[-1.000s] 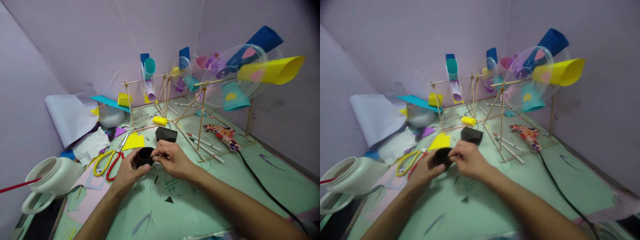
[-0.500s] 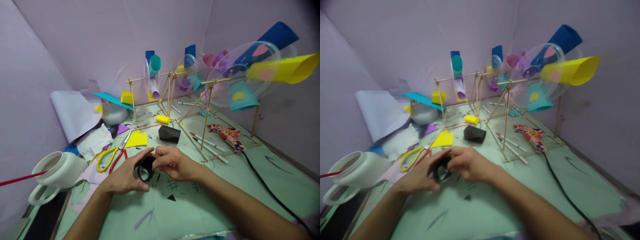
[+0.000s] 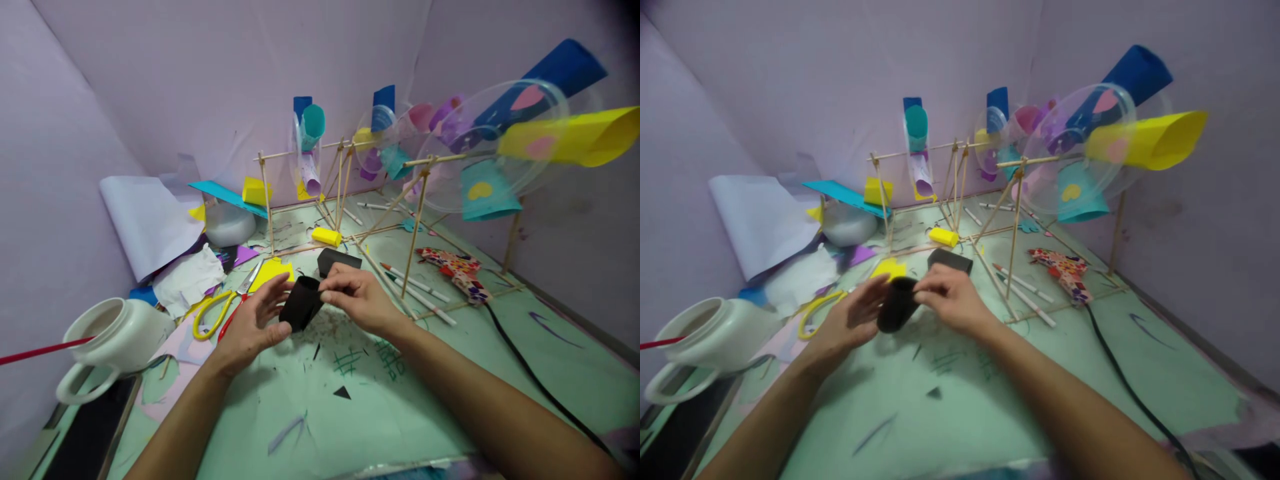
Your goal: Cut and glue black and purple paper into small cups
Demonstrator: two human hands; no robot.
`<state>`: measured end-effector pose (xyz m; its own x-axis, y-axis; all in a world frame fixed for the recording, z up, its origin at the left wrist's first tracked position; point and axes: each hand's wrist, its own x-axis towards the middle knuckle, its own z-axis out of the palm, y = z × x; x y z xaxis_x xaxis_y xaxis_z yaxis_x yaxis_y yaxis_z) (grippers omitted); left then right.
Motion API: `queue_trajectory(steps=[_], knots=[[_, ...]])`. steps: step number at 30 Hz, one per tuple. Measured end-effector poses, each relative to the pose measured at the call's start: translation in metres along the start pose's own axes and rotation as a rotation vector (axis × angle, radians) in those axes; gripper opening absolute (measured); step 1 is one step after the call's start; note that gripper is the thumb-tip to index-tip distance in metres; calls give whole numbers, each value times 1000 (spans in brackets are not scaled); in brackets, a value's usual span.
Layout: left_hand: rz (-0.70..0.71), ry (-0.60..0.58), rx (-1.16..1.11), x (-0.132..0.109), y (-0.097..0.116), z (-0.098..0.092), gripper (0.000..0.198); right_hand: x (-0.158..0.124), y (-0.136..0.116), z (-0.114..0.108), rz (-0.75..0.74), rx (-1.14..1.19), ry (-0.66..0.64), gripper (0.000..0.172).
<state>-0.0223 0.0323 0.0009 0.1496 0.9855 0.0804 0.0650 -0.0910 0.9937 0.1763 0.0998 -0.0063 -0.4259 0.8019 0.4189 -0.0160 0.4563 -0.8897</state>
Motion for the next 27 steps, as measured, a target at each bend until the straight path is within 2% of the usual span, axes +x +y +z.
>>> queue_trajectory(steps=[2,4,7,9,13,18,22,24,27], knots=[[44,152,3,1,-1,2,57,3,6,-1,127,118,142,4],[69,323,68,2,-2,6,45,4,11,1,243,313,255,10],[61,490,140,1,0,18,32,1,14,10,334,559,340,19],[33,490,108,-1,2,28,33,-4,14,18,339,579,355,20],[-31,432,-39,-3,6,43,40,-14,14,31,312,458,329,18],[-120,589,41,-3,5,48,14,-21,13,41,286,418,277,17],[-91,622,48,-5,5,48,9,-22,11,43,281,443,258,15],[-74,595,28,-5,5,47,13,-20,9,42,299,476,270,16],[-92,460,-40,-5,3,44,23,-15,5,37,400,627,353,17]])
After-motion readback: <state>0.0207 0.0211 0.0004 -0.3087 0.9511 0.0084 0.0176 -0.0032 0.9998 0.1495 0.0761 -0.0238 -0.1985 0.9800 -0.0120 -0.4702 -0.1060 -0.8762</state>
